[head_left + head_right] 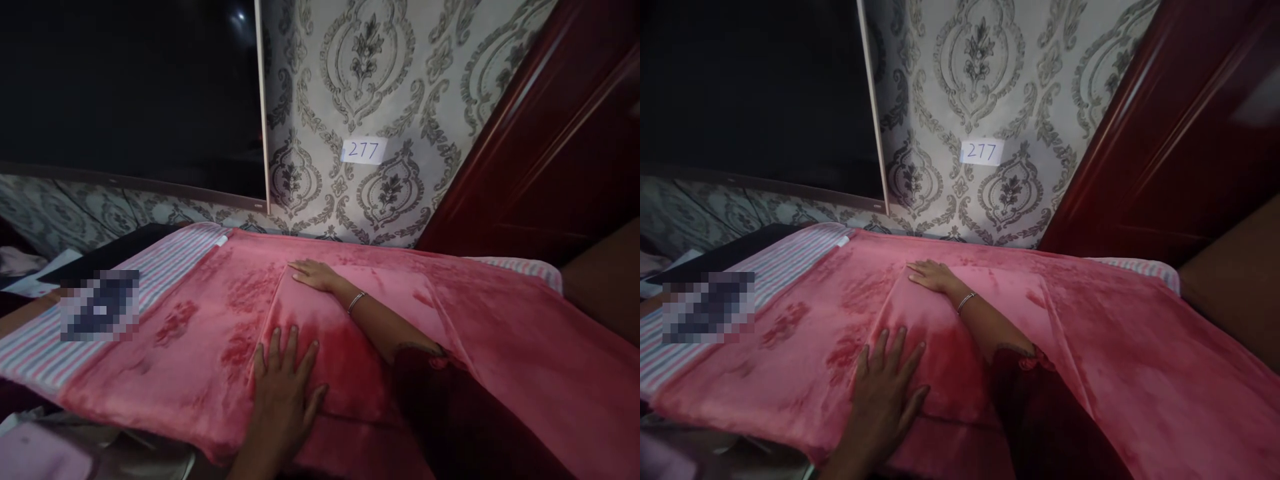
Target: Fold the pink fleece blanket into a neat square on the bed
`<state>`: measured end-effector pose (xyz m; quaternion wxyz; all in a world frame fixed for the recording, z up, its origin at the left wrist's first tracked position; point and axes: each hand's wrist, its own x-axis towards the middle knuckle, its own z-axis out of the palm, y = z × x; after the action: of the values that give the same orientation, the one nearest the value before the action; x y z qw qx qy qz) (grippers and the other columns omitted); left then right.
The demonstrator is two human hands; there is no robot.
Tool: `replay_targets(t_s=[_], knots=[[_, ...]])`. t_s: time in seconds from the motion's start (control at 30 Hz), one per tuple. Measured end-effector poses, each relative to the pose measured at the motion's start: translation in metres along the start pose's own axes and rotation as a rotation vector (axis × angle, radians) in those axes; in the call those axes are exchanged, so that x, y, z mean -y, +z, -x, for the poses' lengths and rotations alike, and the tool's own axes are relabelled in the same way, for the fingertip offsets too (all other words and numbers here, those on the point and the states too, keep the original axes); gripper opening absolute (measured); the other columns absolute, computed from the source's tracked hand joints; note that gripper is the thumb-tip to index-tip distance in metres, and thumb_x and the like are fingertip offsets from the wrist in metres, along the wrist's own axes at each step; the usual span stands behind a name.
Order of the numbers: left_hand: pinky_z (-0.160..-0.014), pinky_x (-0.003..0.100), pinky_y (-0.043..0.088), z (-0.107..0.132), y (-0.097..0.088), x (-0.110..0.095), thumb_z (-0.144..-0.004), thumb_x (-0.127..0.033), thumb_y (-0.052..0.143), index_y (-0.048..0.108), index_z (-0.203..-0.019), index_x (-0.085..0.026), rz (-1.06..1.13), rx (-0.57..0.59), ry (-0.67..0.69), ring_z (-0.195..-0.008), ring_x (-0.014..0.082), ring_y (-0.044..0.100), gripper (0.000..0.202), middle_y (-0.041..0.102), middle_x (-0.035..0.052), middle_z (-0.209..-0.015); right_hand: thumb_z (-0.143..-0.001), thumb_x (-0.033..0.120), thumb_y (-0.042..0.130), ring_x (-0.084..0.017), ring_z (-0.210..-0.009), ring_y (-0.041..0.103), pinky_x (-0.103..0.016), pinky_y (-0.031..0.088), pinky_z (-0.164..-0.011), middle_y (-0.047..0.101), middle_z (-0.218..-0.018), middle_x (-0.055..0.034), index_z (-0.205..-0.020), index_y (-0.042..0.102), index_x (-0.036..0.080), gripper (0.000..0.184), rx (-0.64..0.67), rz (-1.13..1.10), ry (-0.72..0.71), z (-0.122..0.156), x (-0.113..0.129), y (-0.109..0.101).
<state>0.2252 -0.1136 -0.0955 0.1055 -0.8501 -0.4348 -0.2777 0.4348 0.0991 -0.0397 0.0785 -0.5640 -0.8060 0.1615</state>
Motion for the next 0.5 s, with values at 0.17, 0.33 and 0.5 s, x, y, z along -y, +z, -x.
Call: replay_targets(t_s=[0.17, 0.33, 0.5], knots=[[-0.115, 0.066, 0.025, -0.003, -0.002, 0.002, -0.09, -0.039, 0.061, 0.053, -0.149, -0.034, -0.028, 0.012, 0.027, -0.15, 0.0439, 0.029, 0.059, 0.036, 0.0117, -0.164, -0.104, 0.057, 0.034, -0.028, -0.156, 0.017, -0.056, 0.01, -0.126, 0.022, -0.169, -0.0015, -0.161, 0.029, 0.035, 0.062, -0.015, 0.027, 0.018, 0.009, 0.013, -0.011], [-0.114, 0.068, 0.028, -0.005, -0.004, 0.001, -0.091, -0.04, 0.059, 0.056, -0.147, -0.033, -0.023, 0.034, -0.001, -0.149, 0.0441, 0.031, 0.056, 0.039, 0.0122, -0.163, -0.105, 0.052, 0.035, -0.03, -0.157, 0.01, -0.06, 0.006, -0.125, 0.012, -0.171, -0.0053, -0.164, 0.021, 0.03, 0.064, -0.136, 0.126, 0.025, 0.048, 0.041, -0.029], [-0.114, 0.07, 0.029, -0.008, -0.014, 0.003, -0.093, -0.043, 0.056, 0.059, -0.145, -0.031, 0.012, 0.079, -0.016, -0.148, 0.0448, 0.033, 0.053, 0.04, 0.0132, -0.162, -0.104, 0.056, 0.038, -0.031, -0.157, 0.013, -0.061, 0.012, -0.124, 0.016, -0.17, -0.0057, -0.161, 0.031, 0.033, 0.061, -0.094, 0.224, -0.039, 0.136, 0.034, -0.022]])
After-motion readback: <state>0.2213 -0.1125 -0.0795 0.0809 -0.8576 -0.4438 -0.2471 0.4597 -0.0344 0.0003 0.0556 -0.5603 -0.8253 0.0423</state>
